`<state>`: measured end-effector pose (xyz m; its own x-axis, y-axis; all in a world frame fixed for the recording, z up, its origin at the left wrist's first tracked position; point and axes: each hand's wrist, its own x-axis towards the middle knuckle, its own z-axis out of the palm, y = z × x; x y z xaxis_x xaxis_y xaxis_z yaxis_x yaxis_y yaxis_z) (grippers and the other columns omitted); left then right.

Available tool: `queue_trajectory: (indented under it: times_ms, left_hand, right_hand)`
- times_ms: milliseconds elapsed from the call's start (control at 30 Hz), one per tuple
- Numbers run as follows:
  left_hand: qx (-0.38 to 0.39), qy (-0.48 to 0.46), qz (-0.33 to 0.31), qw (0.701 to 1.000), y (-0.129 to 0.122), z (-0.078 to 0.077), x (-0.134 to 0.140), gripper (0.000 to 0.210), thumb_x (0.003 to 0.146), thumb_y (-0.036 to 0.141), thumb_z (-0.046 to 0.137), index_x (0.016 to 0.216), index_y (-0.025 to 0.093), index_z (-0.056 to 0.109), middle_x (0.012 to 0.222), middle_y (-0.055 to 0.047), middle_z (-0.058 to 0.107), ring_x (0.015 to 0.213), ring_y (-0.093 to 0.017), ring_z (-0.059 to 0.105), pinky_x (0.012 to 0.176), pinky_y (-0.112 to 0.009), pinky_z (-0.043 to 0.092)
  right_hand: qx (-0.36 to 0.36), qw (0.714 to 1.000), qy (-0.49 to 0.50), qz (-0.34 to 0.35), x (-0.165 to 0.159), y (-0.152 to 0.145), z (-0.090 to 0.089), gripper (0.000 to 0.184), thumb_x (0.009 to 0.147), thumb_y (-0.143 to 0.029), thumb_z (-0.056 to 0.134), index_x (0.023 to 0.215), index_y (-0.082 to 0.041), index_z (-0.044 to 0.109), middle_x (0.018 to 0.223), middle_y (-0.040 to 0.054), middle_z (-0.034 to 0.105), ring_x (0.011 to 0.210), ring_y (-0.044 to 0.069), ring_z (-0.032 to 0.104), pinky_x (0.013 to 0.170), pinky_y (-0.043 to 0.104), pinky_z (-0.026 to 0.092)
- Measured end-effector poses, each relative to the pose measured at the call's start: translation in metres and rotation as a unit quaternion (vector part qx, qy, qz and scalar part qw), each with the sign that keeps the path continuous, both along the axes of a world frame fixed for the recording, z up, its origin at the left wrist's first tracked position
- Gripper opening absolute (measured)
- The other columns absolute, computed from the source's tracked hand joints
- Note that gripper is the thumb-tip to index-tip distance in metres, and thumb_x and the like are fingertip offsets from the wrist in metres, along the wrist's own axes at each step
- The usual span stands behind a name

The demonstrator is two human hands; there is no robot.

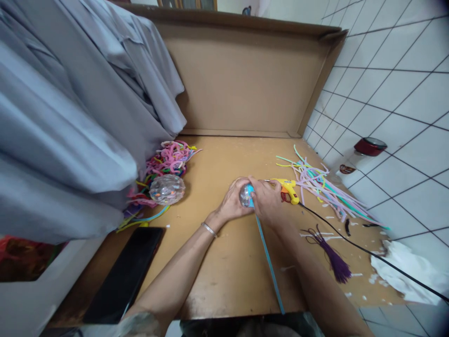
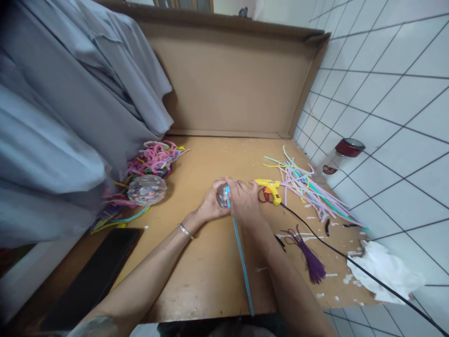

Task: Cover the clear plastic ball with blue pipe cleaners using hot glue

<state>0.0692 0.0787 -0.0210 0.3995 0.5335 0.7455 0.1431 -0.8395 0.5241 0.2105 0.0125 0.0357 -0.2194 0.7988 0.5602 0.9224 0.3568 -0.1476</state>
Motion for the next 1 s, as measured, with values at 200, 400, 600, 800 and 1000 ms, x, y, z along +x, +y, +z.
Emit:
queue_trajectory:
  times_ms: [200, 400, 600, 800, 1000]
  left_hand:
    - [-0.027, -0.001, -0.007, 1.0, -0.002, 0.004, 0.0, 0.069, 0.072, 0.036, 0.074, 0.13, 0.029, 0.038, 0.126, -0.011, 0.057, 0.12, -0.029, 0.058, 0.101, -0.053, 0.051]
    - [-0.008, -0.001, -0.028, 1.0, -0.001, 0.007, -0.001, 0.065, 0.07, 0.034, 0.079, 0.122, 0.023, 0.043, 0.124, -0.012, 0.059, 0.12, -0.027, 0.058, 0.102, -0.049, 0.05]
    - [0.026, -0.001, -0.037, 0.999, 0.001, 0.01, -0.002, 0.06, 0.071, 0.031, 0.077, 0.122, 0.023, 0.046, 0.121, -0.012, 0.062, 0.119, -0.027, 0.058, 0.104, -0.05, 0.048]
    - [0.041, 0.021, -0.044, 0.998, 0.001, 0.014, -0.004, 0.058, 0.074, 0.032, 0.075, 0.126, 0.024, 0.049, 0.124, -0.011, 0.061, 0.12, -0.026, 0.058, 0.106, -0.049, 0.046]
    - [0.034, 0.041, -0.045, 0.998, 0.002, 0.014, -0.005, 0.06, 0.075, 0.033, 0.074, 0.128, 0.024, 0.05, 0.126, -0.012, 0.061, 0.122, -0.029, 0.057, 0.107, -0.052, 0.045]
  right_hand:
    - [0.011, 0.998, 0.065, 0.004, 0.002, 0.001, -0.009, 0.057, 0.1, -0.032, 0.034, 0.154, -0.016, 0.025, 0.119, 0.0147, 0.068, 0.106, 0.027, 0.06, 0.099, 0.047, 0.031]
    - [0.014, 0.983, 0.184, 0.008, 0.007, 0.004, -0.018, 0.069, 0.098, -0.048, 0.041, 0.156, -0.021, 0.019, 0.111, 0.0111, 0.071, 0.103, 0.03, 0.061, 0.094, 0.049, 0.037]
    - [0.016, 0.983, 0.183, -0.003, 0.002, 0.004, -0.017, 0.067, 0.097, -0.047, 0.041, 0.155, -0.018, 0.022, 0.108, 0.0115, 0.071, 0.1, 0.029, 0.061, 0.093, 0.05, 0.038]
    - [0.016, 0.984, 0.176, -0.005, 0.002, 0.003, -0.017, 0.068, 0.098, -0.048, 0.039, 0.155, -0.017, 0.021, 0.11, 0.0125, 0.07, 0.101, 0.03, 0.061, 0.093, 0.05, 0.038]
    - [0.013, 0.984, 0.178, -0.013, 0.002, 0.003, -0.019, 0.069, 0.098, -0.049, 0.039, 0.155, -0.015, 0.02, 0.115, 0.0145, 0.068, 0.103, 0.03, 0.06, 0.094, 0.05, 0.04]
